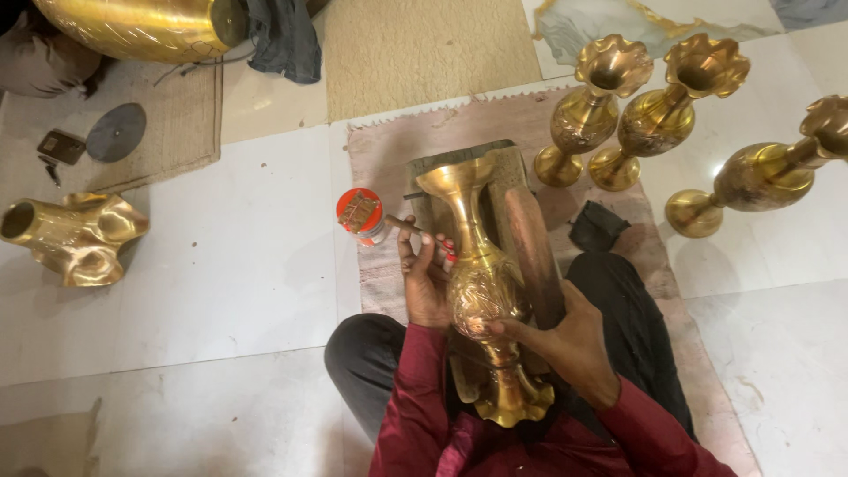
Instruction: The person sits on the floor with a brass vase held on a wooden board and engraves a decorative pattern into it, holding a chisel against the metal with one hand and striking it with a wooden mallet in the other. They reposition the chisel repeatedly to work the pattern across the vase surface.
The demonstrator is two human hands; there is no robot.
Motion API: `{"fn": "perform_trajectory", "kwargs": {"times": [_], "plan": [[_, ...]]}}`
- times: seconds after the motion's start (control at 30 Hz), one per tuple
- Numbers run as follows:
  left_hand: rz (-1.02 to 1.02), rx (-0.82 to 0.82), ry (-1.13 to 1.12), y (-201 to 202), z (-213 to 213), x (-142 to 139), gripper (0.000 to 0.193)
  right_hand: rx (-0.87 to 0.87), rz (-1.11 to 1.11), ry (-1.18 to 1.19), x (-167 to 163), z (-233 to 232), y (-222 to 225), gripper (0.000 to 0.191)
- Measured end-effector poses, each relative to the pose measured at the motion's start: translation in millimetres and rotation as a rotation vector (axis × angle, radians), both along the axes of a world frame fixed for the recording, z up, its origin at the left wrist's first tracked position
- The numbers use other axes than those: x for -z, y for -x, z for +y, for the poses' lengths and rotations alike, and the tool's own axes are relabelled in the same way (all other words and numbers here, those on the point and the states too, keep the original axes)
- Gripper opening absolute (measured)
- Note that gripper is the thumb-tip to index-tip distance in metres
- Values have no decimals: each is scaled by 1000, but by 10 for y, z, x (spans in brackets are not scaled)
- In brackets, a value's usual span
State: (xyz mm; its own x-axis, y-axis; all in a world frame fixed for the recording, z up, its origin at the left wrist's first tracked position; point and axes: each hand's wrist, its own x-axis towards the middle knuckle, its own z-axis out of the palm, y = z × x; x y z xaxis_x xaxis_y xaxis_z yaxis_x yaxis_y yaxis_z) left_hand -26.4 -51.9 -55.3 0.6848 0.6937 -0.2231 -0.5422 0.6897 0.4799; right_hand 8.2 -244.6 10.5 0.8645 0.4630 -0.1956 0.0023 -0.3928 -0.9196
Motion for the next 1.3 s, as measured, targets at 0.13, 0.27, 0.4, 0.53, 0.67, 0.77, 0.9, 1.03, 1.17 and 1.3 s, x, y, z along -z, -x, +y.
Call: {"fn": "perform_trajectory", "kwargs": {"times": [0.13, 0.27, 0.4, 0.53, 0.67, 0.77, 0.9, 1.03, 1.17, 1.3], "plan": [[38, -24, -29, 39, -31, -88, 55, -89, 99, -126, 65, -56, -94, 67], [-8, -66, -88, 144, -88, -214, 56, -226, 217, -277, 132, -129, -266, 69], [177, -22, -334, 100, -113, -336, 59, -308, 237, -170, 240, -171, -393, 69], [142, -42, -387, 146, -169, -359, 62, -386, 367, -4, 374, -225, -500, 64], [145, 44, -321, 168, -103, -356, 62, -371, 483, 16, 486, -273, -556, 69], [194, 44, -424, 133, 57, -376, 59, -346, 439, 50, 506, -318, -629, 71], [268, 67, -745, 66, 236, -377, 56, -266, 367, 105, 376, -442, -857, 74], [309, 139, -789, 43, 206, -324, 54, -368, 24, 95, 41, -552, -1155, 68], [328, 91, -873, 11, 130, -289, 47, -456, -202, 723, -435, -574, -1414, 73], [341, 43, -864, -20, 66, -313, 44, -540, -695, 646, -805, -411, -1587, 64]]}}
